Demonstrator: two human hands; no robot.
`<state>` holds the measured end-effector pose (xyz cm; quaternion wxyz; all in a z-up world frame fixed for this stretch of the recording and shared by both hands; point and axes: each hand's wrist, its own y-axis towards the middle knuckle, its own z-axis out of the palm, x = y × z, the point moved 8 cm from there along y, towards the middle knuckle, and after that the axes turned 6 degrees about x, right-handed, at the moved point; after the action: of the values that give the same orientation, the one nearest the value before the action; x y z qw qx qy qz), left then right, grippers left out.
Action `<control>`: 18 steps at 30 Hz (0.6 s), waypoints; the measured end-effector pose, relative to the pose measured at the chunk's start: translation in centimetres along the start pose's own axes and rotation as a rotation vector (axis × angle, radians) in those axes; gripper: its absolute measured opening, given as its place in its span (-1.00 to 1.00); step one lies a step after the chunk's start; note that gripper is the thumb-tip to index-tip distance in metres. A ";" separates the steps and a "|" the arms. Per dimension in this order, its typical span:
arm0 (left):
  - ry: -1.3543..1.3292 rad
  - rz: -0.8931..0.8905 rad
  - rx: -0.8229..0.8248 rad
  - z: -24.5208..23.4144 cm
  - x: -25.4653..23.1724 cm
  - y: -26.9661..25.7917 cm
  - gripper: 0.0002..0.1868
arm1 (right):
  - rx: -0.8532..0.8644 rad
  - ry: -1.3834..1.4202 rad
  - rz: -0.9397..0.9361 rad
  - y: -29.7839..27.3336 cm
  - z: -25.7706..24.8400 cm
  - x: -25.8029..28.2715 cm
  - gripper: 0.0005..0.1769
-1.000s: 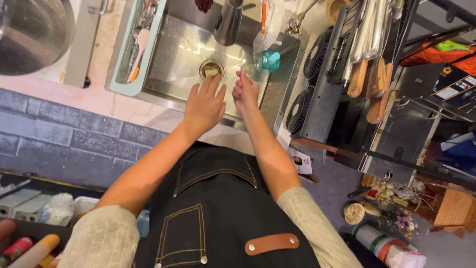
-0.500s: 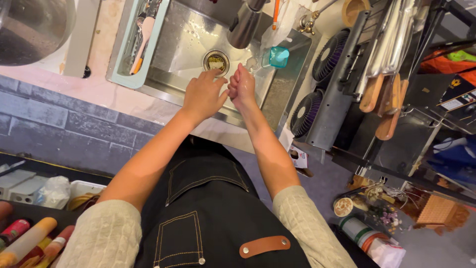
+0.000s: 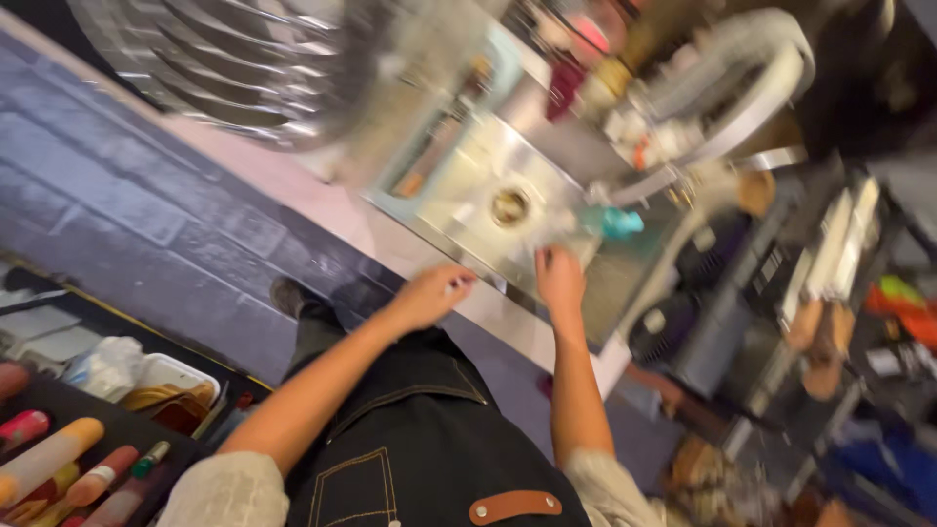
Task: The person washes a pair of shears and a cloth in a sink, wipes down various countertop surfaces and equipment using the cloth, and handles a squeeze bottle and several cartons while organizing items.
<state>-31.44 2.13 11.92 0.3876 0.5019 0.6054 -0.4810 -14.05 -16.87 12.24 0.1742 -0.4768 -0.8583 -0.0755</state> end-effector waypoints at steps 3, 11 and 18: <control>-0.030 0.008 -0.026 -4.5 2.0 -4.3 -0.64 | 0.162 0.281 -0.060 -2.5 3.2 10.0 -0.72; -0.324 -0.041 -0.345 -25.6 9.6 -20.7 -0.63 | 0.676 1.014 -0.371 -5.1 13.0 44.2 -0.29; -0.475 -0.038 -0.889 -42.2 17.5 -31.8 -0.75 | 0.890 0.896 -0.332 -0.1 23.0 60.3 -0.70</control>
<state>-65.51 46.13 11.39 0.6822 0.1537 0.6558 -0.2845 -48.57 37.60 13.28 0.6820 -0.1423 -0.7140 0.0698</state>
